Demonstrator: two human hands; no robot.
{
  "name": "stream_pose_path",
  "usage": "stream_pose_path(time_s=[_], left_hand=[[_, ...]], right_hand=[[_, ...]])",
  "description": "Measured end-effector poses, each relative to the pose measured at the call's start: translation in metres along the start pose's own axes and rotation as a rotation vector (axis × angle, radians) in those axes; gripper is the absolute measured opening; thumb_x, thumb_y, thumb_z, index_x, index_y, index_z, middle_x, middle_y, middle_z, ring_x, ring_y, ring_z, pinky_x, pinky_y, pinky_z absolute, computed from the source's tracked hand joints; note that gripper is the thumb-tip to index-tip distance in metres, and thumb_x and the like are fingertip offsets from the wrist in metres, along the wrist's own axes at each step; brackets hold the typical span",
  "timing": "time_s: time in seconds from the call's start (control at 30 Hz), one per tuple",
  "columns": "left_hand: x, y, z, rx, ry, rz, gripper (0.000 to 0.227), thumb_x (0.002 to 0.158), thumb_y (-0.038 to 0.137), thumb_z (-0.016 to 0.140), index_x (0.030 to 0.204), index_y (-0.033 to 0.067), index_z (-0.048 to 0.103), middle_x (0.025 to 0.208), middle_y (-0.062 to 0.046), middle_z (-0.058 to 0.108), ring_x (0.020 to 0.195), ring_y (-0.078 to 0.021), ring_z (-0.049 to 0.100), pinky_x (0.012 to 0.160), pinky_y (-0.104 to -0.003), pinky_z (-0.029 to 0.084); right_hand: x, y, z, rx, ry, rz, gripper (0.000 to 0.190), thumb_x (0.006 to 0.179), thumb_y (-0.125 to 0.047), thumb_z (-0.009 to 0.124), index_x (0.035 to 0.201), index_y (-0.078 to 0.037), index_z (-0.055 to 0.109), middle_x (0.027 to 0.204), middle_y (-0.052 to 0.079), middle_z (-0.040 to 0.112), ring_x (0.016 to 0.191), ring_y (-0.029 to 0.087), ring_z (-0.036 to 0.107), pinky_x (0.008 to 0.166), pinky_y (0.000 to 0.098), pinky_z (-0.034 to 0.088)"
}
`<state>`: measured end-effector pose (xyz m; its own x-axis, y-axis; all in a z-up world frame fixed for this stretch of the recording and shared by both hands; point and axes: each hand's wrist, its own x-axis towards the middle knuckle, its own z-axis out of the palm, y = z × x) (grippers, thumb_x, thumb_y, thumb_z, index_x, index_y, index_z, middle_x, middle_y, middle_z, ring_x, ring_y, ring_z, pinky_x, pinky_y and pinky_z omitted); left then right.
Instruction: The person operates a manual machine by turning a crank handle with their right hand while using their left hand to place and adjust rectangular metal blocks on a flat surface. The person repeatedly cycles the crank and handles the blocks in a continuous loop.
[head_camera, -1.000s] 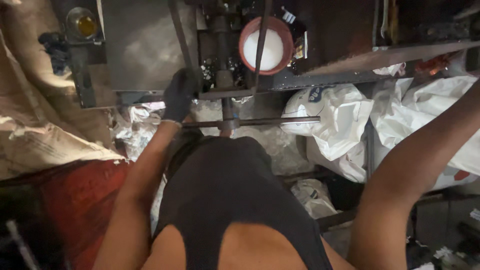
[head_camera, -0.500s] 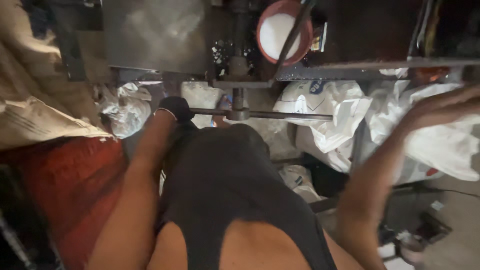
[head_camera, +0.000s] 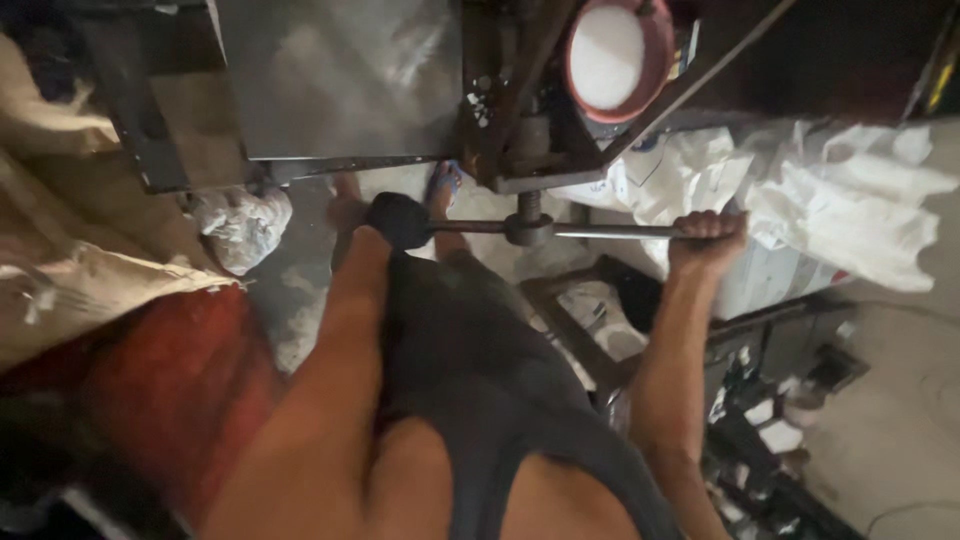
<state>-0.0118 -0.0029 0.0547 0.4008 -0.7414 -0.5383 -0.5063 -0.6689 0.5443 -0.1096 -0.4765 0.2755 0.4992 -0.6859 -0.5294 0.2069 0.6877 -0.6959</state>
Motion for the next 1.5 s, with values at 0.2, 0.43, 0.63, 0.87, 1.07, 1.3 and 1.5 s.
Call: stream_pose_path(time_s=[0.2, 0.43, 0.63, 0.87, 1.07, 1.3, 1.5], left_hand=[[0.069, -0.001, 0.042, 0.077, -0.044, -0.383, 0.032, 0.081, 0.038, 0.064, 0.103, 0.0180, 0.077, 0.106, -0.011, 0.075, 0.101, -0.0339, 0.072, 0.085, -0.053, 0.056], [0.054, -0.031, 0.004, -0.197, -0.199, 0.064, 0.061, 0.094, 0.051, 0.056, 0.142, 0.0124, 0.057, 0.118, -0.022, 0.072, 0.107, -0.0404, 0.070, 0.095, -0.050, 0.052], [0.004, -0.040, -0.056, -0.641, 0.169, 0.267, 0.057, 0.104, 0.038, 0.053, 0.144, -0.0017, 0.048, 0.113, -0.023, 0.072, 0.101, -0.0374, 0.069, 0.089, -0.046, 0.053], [-0.042, -0.094, -0.114, -1.573, 0.493, -0.090, 0.027, 0.095, 0.018, 0.070, 0.116, 0.0000, 0.071, 0.094, -0.008, 0.073, 0.081, -0.0162, 0.070, 0.072, -0.033, 0.057], [-0.047, -0.092, -0.132, -0.939, 0.634, -0.097, 0.020, 0.100, 0.017, 0.068, 0.110, 0.0018, 0.077, 0.097, -0.010, 0.076, 0.085, -0.0180, 0.072, 0.078, -0.033, 0.056], [0.013, -0.078, -0.146, -1.160, 0.305, -0.192, 0.027, 0.097, 0.023, 0.062, 0.113, 0.0030, 0.073, 0.099, -0.019, 0.071, 0.083, -0.0387, 0.071, 0.076, -0.045, 0.056], [0.134, -0.086, -0.190, 0.152, 0.626, -0.035, 0.041, 0.091, 0.026, 0.067, 0.125, 0.0025, 0.067, 0.124, -0.024, 0.071, 0.108, -0.0371, 0.069, 0.088, -0.043, 0.054]], right_hand=[[-0.148, 0.023, 0.047, -0.397, -0.232, -0.288, 0.053, 0.113, -0.050, 0.056, 0.077, -0.015, 0.040, 0.062, 0.001, 0.040, 0.061, 0.019, 0.041, 0.063, 0.0356, 0.038], [-0.243, 0.175, 0.106, -1.177, -1.190, -0.048, 0.021, 0.100, -0.025, 0.071, 0.093, -0.005, 0.073, 0.096, 0.007, 0.071, 0.097, 0.021, 0.065, 0.088, 0.0414, 0.049], [-0.182, 0.363, 0.073, -1.763, -1.284, -0.115, 0.032, 0.098, -0.038, 0.062, 0.112, -0.013, 0.076, 0.103, 0.013, 0.075, 0.095, 0.032, 0.071, 0.082, 0.0461, 0.055], [-0.106, 0.445, 0.032, -2.204, -1.291, -0.046, 0.034, 0.096, -0.036, 0.058, 0.098, -0.013, 0.082, 0.105, 0.012, 0.076, 0.097, 0.034, 0.071, 0.080, 0.0497, 0.057], [-0.141, 0.336, 0.096, -1.323, -1.050, -0.238, 0.022, 0.102, -0.025, 0.065, 0.100, -0.006, 0.076, 0.089, 0.010, 0.073, 0.080, 0.023, 0.072, 0.074, 0.0366, 0.057], [-0.063, 0.254, 0.172, -0.781, -0.289, -0.581, 0.033, 0.117, -0.019, 0.063, 0.091, 0.000, 0.066, 0.075, 0.005, 0.062, 0.066, 0.010, 0.055, 0.058, 0.0267, 0.044], [0.066, 0.246, 0.216, -0.713, -0.223, -0.297, 0.026, 0.098, -0.020, 0.064, 0.117, -0.004, 0.067, 0.091, 0.001, 0.074, 0.062, 0.009, 0.066, 0.049, 0.0254, 0.050]])
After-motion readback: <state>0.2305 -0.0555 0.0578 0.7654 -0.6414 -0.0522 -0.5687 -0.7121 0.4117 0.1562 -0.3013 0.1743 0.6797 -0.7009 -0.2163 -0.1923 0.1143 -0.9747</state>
